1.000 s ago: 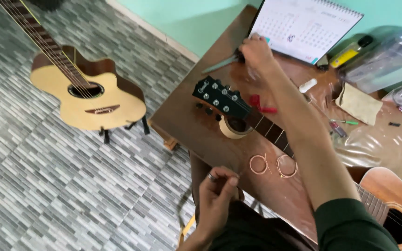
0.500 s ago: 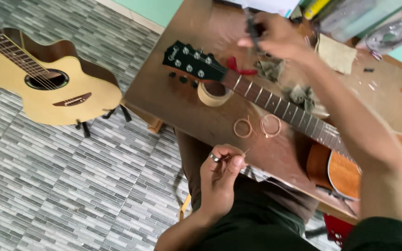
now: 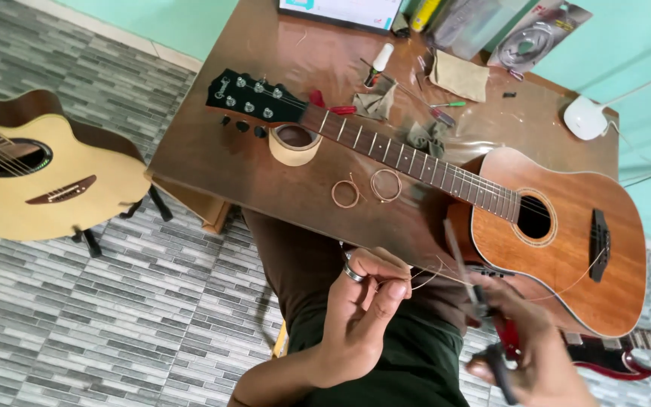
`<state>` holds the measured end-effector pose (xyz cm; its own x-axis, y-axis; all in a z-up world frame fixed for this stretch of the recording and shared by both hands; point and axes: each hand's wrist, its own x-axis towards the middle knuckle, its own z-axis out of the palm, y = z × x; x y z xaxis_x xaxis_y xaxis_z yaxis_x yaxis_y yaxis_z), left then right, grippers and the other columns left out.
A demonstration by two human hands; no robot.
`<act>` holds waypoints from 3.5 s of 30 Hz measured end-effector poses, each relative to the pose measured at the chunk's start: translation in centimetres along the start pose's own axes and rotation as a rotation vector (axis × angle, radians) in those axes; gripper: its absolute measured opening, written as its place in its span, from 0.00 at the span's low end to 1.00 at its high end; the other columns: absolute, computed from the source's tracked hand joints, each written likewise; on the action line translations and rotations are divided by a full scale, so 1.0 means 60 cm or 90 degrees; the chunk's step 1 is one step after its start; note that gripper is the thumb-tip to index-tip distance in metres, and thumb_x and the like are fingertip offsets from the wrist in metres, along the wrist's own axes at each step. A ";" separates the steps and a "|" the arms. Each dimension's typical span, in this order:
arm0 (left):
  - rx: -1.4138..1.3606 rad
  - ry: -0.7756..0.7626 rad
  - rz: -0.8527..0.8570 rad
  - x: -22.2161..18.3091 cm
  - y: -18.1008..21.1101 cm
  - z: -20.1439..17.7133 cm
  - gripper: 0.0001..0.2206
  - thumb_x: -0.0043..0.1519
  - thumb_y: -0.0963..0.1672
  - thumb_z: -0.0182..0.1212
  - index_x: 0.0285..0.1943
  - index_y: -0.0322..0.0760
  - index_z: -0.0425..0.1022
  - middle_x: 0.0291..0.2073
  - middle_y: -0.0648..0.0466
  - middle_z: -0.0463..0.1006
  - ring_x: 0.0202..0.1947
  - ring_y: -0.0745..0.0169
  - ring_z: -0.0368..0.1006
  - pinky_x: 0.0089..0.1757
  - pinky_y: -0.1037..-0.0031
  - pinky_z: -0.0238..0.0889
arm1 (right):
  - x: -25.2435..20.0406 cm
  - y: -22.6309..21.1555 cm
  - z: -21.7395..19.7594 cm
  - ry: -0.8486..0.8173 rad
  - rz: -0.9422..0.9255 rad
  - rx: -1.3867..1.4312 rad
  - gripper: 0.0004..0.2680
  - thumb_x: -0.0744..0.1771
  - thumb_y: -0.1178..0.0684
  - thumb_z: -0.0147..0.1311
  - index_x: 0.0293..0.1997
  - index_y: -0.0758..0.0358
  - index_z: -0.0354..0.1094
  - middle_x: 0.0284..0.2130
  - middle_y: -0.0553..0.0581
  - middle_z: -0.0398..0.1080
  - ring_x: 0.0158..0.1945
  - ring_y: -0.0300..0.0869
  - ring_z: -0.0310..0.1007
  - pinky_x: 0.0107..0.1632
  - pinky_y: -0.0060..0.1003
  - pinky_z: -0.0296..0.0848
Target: Restringing an acoustic guitar by threading new strings, winding them with tuning pegs, and trimming excess with scissors.
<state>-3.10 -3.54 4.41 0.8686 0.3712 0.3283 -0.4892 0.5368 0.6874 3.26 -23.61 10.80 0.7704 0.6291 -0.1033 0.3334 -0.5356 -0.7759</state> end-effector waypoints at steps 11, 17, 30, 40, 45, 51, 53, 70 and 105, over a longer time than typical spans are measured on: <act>0.022 -0.063 -0.091 -0.022 -0.016 0.018 0.05 0.71 0.43 0.55 0.48 0.36 0.68 0.40 0.52 0.72 0.39 0.64 0.69 0.44 0.76 0.66 | 0.015 0.045 0.037 0.166 -0.261 -0.192 0.25 0.58 0.29 0.62 0.38 0.64 0.65 0.26 0.52 0.67 0.25 0.44 0.64 0.31 0.37 0.65; 0.035 -0.080 -0.086 -0.019 -0.009 0.020 0.06 0.72 0.43 0.54 0.48 0.34 0.67 0.39 0.51 0.72 0.37 0.63 0.70 0.42 0.75 0.66 | 0.027 0.037 0.041 0.182 -0.295 -0.184 0.24 0.59 0.29 0.59 0.35 0.66 0.63 0.23 0.53 0.63 0.21 0.44 0.59 0.28 0.38 0.60; 0.109 -0.098 -0.080 -0.013 0.005 0.015 0.05 0.72 0.43 0.53 0.47 0.37 0.69 0.39 0.49 0.72 0.34 0.64 0.69 0.37 0.77 0.64 | 0.026 0.046 0.042 0.152 -0.305 -0.199 0.26 0.59 0.26 0.58 0.30 0.65 0.61 0.19 0.52 0.56 0.20 0.45 0.51 0.26 0.39 0.52; 0.105 -0.083 -0.044 -0.001 -0.007 0.008 0.04 0.71 0.42 0.52 0.46 0.33 0.66 0.36 0.46 0.71 0.39 0.57 0.70 0.44 0.72 0.66 | 0.047 0.074 0.007 0.104 -0.204 -0.089 0.26 0.56 0.24 0.58 0.41 0.55 0.79 0.31 0.49 0.74 0.28 0.38 0.72 0.34 0.36 0.68; 0.142 -0.048 -0.123 -0.012 -0.019 -0.021 0.06 0.70 0.44 0.58 0.46 0.35 0.72 0.23 0.61 0.64 0.21 0.77 0.54 0.25 0.82 0.44 | 0.185 0.028 -0.070 0.128 0.186 -0.268 0.18 0.62 0.35 0.67 0.25 0.61 0.69 0.19 0.51 0.61 0.26 0.38 0.54 0.31 0.39 0.52; 0.162 -0.037 -0.193 -0.022 -0.021 -0.036 0.05 0.67 0.42 0.63 0.44 0.33 0.78 0.20 0.62 0.66 0.19 0.79 0.54 0.24 0.83 0.46 | 0.524 0.066 -0.046 -0.093 0.110 -0.267 0.17 0.69 0.40 0.64 0.27 0.61 0.68 0.16 0.50 0.66 0.15 0.34 0.59 0.18 0.30 0.52; 0.172 -0.030 -0.178 -0.020 -0.016 -0.036 0.05 0.67 0.42 0.62 0.43 0.33 0.77 0.21 0.60 0.69 0.20 0.77 0.57 0.25 0.82 0.50 | 0.613 0.057 0.004 -0.129 0.075 -0.290 0.16 0.70 0.43 0.63 0.26 0.59 0.66 0.19 0.49 0.65 0.19 0.36 0.61 0.22 0.31 0.56; 0.073 0.059 -0.142 -0.014 0.035 -0.117 0.04 0.68 0.42 0.60 0.44 0.35 0.72 0.26 0.51 0.74 0.27 0.64 0.72 0.36 0.74 0.67 | 0.908 0.163 0.237 -0.107 -0.062 -0.491 0.07 0.68 0.52 0.60 0.33 0.61 0.75 0.29 0.58 0.76 0.32 0.48 0.75 0.34 0.41 0.74; 0.060 0.445 0.011 0.122 -0.099 -0.232 0.06 0.70 0.43 0.58 0.48 0.35 0.70 0.41 0.50 0.72 0.32 0.64 0.76 0.22 0.82 0.69 | 0.370 -0.070 0.199 -0.289 0.035 0.299 0.13 0.63 0.63 0.60 0.52 0.69 0.69 0.39 0.65 0.77 0.35 0.45 0.82 0.39 0.41 0.84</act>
<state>5.08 6.54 -6.28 0.5910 0.7958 -0.1320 -0.4658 0.4702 0.7496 12.48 -0.63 4.32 0.4399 0.8380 -0.3230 -0.0522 -0.3352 -0.9407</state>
